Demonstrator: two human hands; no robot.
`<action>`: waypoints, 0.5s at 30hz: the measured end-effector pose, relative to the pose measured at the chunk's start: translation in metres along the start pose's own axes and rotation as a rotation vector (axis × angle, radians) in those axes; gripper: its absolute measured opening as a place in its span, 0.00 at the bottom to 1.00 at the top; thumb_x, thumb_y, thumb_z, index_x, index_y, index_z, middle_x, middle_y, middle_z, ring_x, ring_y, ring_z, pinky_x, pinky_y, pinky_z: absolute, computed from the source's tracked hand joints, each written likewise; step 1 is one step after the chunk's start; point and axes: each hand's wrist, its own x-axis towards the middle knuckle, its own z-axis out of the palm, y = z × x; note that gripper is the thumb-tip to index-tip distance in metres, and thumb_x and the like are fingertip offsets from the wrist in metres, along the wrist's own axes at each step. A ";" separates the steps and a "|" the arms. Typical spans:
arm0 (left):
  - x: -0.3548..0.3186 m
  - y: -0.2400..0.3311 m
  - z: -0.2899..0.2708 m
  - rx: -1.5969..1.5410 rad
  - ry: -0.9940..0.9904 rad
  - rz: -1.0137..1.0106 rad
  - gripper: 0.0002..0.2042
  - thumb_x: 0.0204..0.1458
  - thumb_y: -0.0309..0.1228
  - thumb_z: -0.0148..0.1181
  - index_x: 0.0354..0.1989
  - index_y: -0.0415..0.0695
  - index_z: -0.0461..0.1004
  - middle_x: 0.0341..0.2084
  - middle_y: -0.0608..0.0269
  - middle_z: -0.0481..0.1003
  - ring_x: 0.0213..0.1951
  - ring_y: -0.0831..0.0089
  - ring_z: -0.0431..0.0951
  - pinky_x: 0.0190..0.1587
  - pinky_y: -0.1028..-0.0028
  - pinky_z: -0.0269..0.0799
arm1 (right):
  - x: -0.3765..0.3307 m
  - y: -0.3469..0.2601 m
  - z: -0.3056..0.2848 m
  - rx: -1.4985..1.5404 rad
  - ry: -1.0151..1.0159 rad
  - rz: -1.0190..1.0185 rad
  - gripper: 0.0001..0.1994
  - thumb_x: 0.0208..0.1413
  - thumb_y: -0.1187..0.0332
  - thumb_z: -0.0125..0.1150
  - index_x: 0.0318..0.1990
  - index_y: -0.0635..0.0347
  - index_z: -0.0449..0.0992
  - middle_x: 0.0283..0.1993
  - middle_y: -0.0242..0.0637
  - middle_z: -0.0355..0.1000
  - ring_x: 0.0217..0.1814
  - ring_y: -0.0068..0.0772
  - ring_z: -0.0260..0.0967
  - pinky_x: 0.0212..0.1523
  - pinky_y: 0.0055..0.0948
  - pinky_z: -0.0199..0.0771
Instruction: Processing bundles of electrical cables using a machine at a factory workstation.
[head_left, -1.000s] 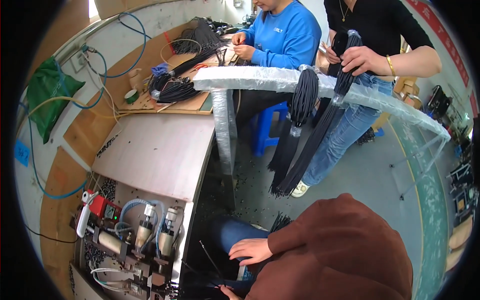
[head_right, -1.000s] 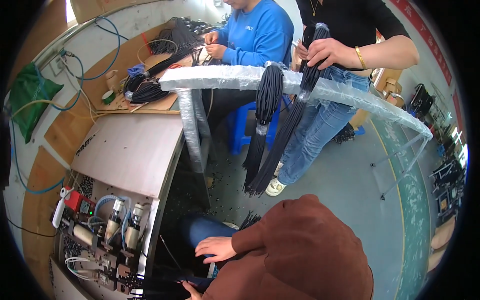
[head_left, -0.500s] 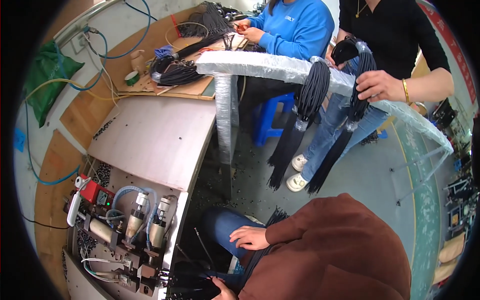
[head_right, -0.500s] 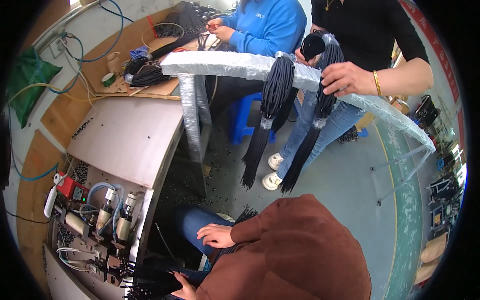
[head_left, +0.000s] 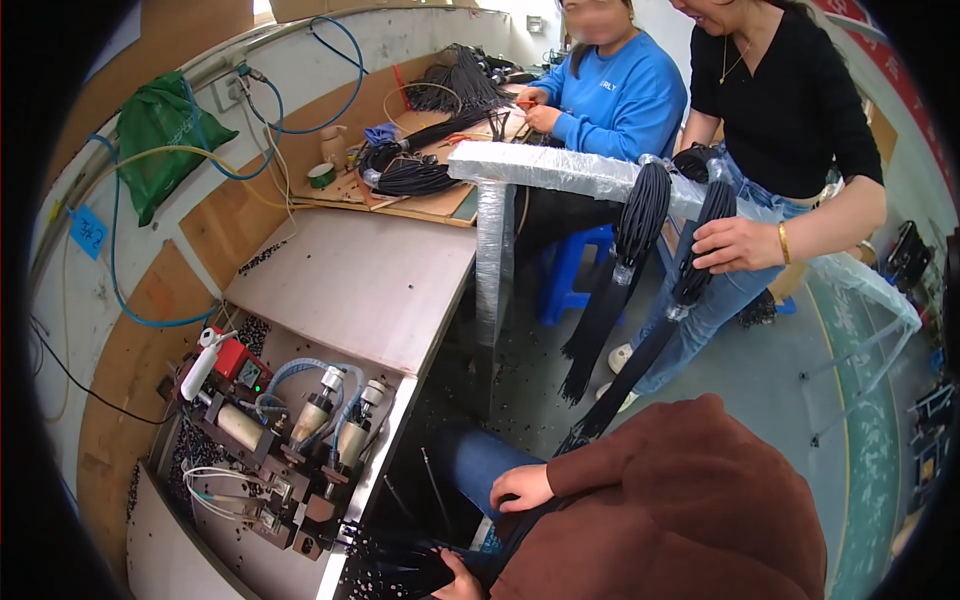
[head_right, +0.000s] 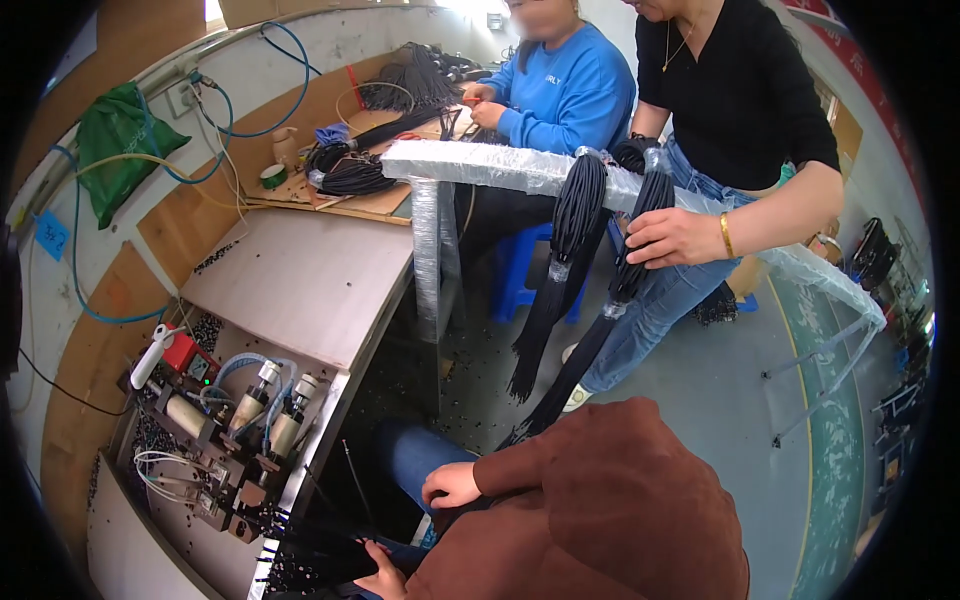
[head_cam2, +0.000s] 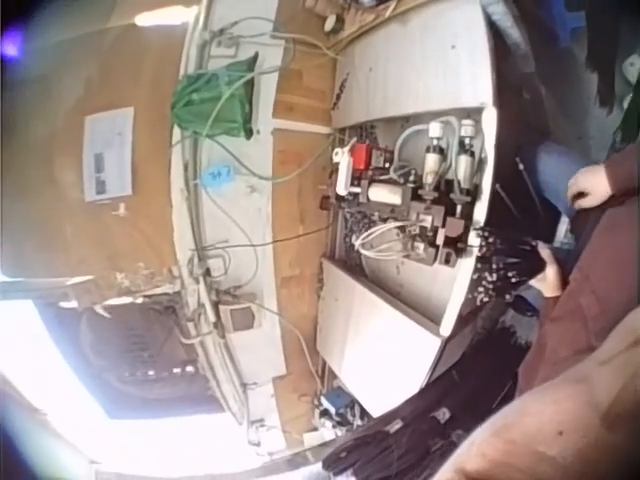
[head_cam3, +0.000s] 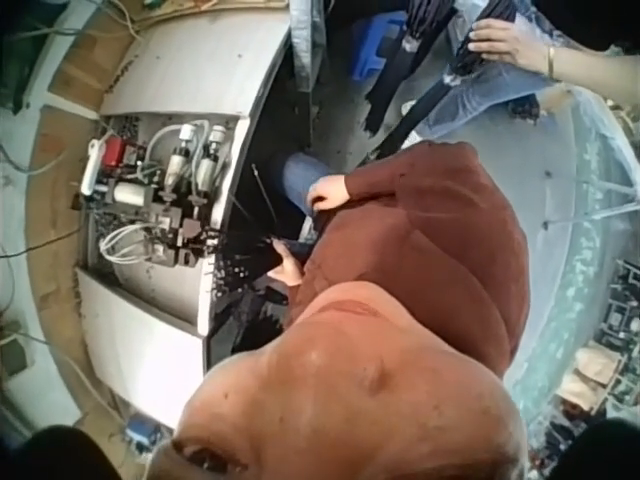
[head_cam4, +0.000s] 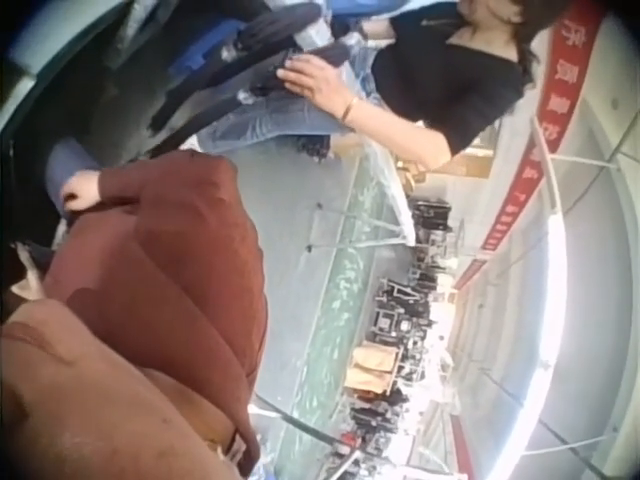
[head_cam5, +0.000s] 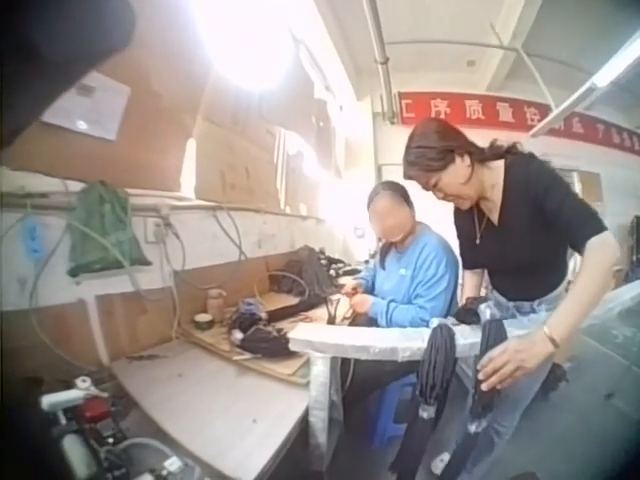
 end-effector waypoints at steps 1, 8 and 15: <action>-0.001 0.001 -0.002 0.010 -0.009 -0.017 0.17 0.49 0.35 0.57 0.42 0.33 0.70 0.40 0.45 0.72 0.42 0.56 0.72 0.48 0.65 0.66 | -0.003 -0.017 -0.006 -0.005 -0.005 -0.001 0.08 0.47 0.71 0.53 0.36 0.60 0.74 0.41 0.39 0.70 0.49 0.38 0.65 0.48 0.34 0.64; -0.006 -0.005 -0.005 -0.117 0.045 -0.112 0.20 0.48 0.36 0.58 0.44 0.32 0.69 0.42 0.43 0.71 0.44 0.54 0.71 0.49 0.65 0.65 | -0.009 -0.106 0.011 0.741 -0.442 -0.261 0.12 0.57 0.65 0.50 0.42 0.63 0.72 0.41 0.36 0.71 0.45 0.24 0.66 0.44 0.23 0.64; -0.005 -0.073 -0.001 -0.390 0.067 -0.124 0.09 0.51 0.26 0.53 0.39 0.37 0.68 0.22 0.64 0.70 0.21 0.80 0.67 0.24 0.82 0.63 | 0.010 -0.108 0.045 0.909 -0.643 -0.178 0.14 0.59 0.63 0.46 0.41 0.65 0.72 0.39 0.34 0.71 0.43 0.22 0.65 0.46 0.23 0.64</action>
